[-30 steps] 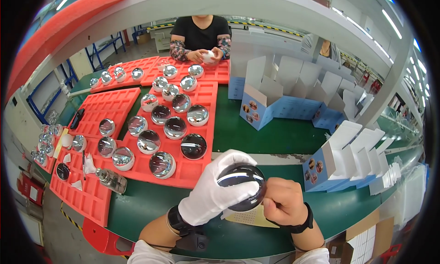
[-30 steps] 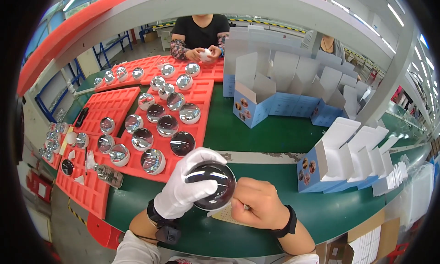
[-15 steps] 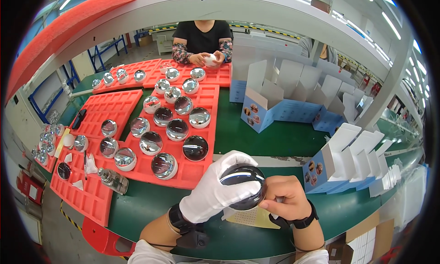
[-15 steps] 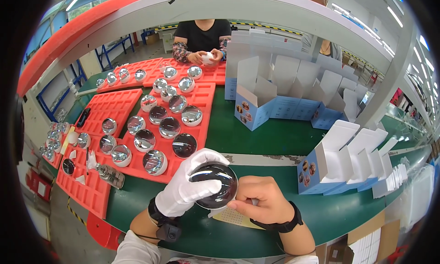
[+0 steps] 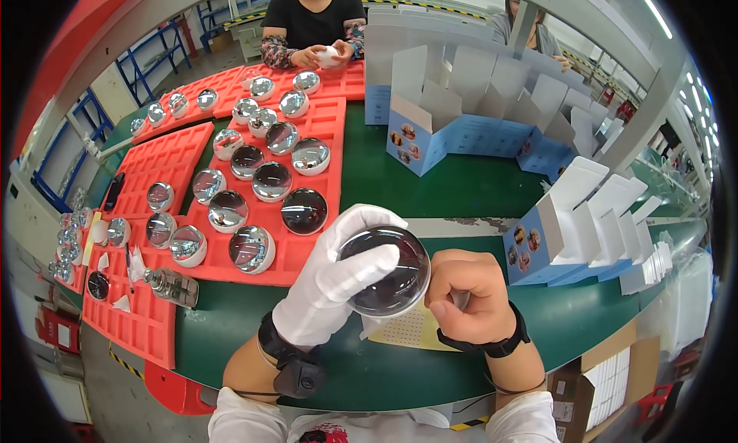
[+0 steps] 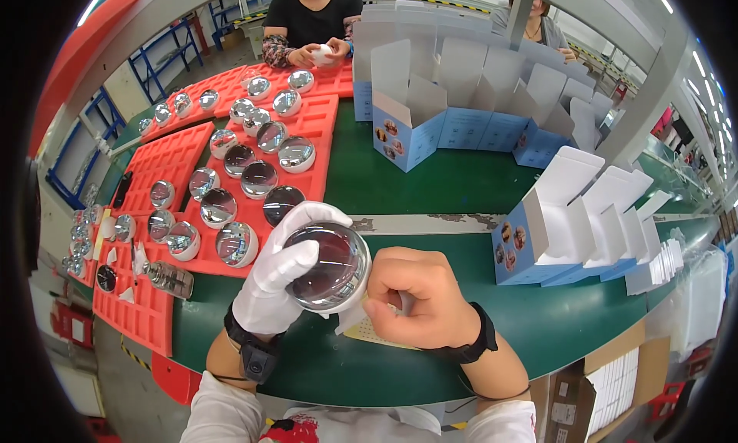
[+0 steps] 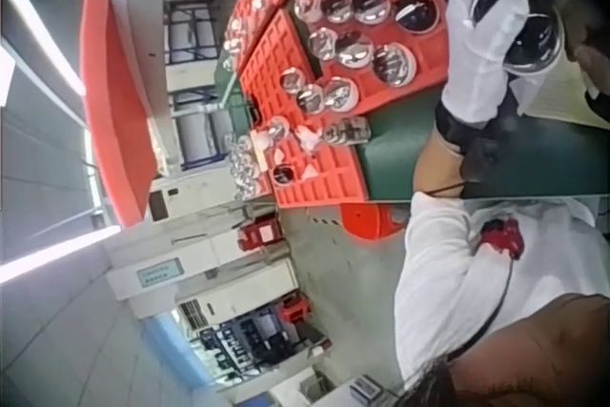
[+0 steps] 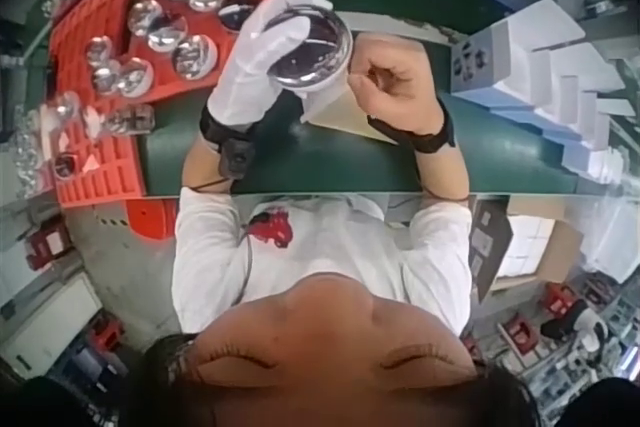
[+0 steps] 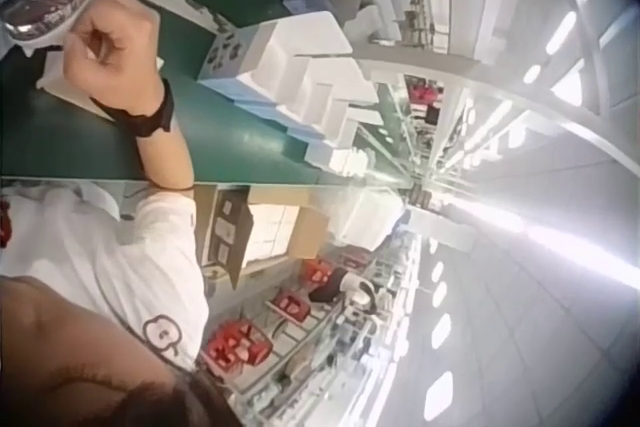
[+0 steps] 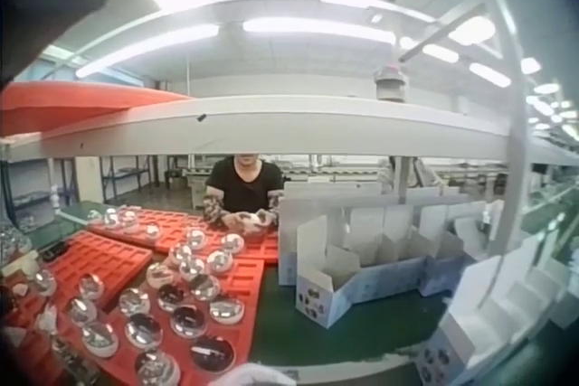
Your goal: The person wipes a camera lens with a cloth, peels a sticker from a sheet, and applies it to the camera body. They then wipe the camera again and place it into a box.
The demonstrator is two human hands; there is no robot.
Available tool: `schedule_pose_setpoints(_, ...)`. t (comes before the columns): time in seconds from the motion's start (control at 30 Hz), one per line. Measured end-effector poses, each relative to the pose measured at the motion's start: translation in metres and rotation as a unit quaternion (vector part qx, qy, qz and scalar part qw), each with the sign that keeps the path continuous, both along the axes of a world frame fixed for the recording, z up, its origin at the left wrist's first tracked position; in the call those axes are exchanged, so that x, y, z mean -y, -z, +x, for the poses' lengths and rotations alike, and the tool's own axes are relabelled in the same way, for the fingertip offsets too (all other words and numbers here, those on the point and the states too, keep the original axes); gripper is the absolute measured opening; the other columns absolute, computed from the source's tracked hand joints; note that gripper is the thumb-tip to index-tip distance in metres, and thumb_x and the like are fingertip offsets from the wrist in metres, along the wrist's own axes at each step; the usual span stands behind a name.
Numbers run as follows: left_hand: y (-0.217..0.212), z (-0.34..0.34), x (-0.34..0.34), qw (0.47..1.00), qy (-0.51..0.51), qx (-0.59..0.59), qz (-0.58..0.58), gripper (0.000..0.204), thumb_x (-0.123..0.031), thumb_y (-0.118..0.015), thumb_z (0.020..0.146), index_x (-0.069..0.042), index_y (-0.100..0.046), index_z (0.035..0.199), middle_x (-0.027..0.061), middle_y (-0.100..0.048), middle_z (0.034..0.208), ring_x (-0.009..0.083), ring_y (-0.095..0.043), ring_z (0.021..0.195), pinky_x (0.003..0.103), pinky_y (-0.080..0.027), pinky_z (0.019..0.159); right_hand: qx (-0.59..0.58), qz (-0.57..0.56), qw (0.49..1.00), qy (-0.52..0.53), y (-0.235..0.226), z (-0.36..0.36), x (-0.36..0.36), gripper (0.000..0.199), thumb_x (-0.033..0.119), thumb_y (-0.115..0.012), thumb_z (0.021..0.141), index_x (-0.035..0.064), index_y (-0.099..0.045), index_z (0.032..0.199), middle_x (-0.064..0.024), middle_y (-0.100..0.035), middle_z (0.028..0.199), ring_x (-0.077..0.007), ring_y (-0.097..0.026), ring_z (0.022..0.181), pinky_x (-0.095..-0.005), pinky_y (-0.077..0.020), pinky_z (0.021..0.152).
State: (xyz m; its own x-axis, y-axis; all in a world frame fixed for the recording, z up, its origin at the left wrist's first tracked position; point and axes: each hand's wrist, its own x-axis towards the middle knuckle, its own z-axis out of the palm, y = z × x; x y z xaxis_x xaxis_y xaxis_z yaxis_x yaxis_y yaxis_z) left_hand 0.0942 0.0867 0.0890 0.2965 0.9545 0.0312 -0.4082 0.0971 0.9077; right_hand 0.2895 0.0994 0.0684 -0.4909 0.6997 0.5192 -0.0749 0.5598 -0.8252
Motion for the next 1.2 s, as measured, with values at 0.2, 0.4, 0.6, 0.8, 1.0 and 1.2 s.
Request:
schedule_pose_setpoints(0.2,0.0010,0.0015,0.0023,0.999,-0.012,-0.029,0.021,0.038,-0.021,-0.069,0.080,-0.003,-0.053,0.109,0.0050,-0.059,0.099,0.0107,-0.057,0.093,0.027,-0.046,0.085,0.040,0.035,0.998,0.030,-0.0036,-0.0016,0.0030,0.020,0.007,-0.064,0.064,0.0055,-0.045,0.056,-0.0024,-0.045,0.056,-0.0136,-0.040,0.050,-0.0259,-0.0269,0.046)
schedule_pose_setpoints(0.4,0.0016,0.0035,0.0027,0.998,-0.022,-0.043,0.031,0.039,-0.017,-0.072,0.077,-0.004,-0.053,0.109,0.0045,-0.059,0.099,0.0102,-0.056,0.093,0.027,-0.046,0.085,0.047,0.039,0.998,0.032,-0.0023,-0.0013,0.0011,0.023,0.007,-0.064,0.063,0.0055,-0.042,0.055,-0.0028,-0.041,0.056,-0.0148,-0.038,0.049,-0.0259,-0.0267,0.045)
schedule_pose_setpoints(0.6,0.0001,0.0031,0.0034,0.995,-0.026,-0.084,0.047,0.038,-0.014,-0.071,0.076,-0.004,-0.053,0.108,0.0040,-0.059,0.098,0.0096,-0.056,0.093,0.027,-0.047,0.084,0.079,0.054,0.995,0.025,0.0001,0.0015,-0.0025,0.023,0.008,-0.063,0.065,0.0045,-0.042,0.055,-0.0046,-0.040,0.055,-0.0162,-0.039,0.048,-0.0265,-0.0279,0.045)
schedule_pose_setpoints(0.8,0.0045,0.0056,-0.0003,0.995,-0.039,-0.085,0.032,0.052,-0.028,-0.073,0.072,-0.001,-0.053,0.111,0.0067,-0.060,0.100,0.0131,-0.059,0.092,0.027,-0.047,0.083,0.078,0.043,0.995,0.051,0.0039,-0.0005,-0.0005,0.024,0.010,-0.062,0.067,0.0044,-0.042,0.055,-0.0047,-0.039,0.053,-0.0163,-0.041,0.048,-0.0266,-0.0295,0.045)
schedule_pose_setpoints(1.0,0.0039,0.0044,0.0011,0.997,-0.036,-0.060,0.022,0.051,-0.028,-0.072,0.073,-0.001,-0.052,0.111,0.0067,-0.060,0.100,0.0131,-0.060,0.092,0.027,-0.047,0.083,0.038,0.038,0.998,0.017,-0.0010,-0.0014,-0.0019,0.024,0.004,-0.063,0.065,0.0047,-0.041,0.055,-0.0033,-0.039,0.054,-0.0148,-0.036,0.047,-0.0276,-0.0262,0.044)
schedule_pose_setpoints(1.2,0.0042,0.0034,0.0004,0.996,-0.024,-0.078,0.024,0.051,-0.029,-0.071,0.073,-0.002,-0.052,0.112,0.0066,-0.061,0.098,0.0131,-0.059,0.092,0.027,-0.047,0.082,0.055,0.043,0.997,0.018,-0.0017,0.0013,-0.0005,0.024,0.001,-0.064,0.065,0.0047,-0.043,0.057,-0.0024,-0.038,0.054,-0.0144,-0.034,0.047,-0.0285,-0.0249,0.043)
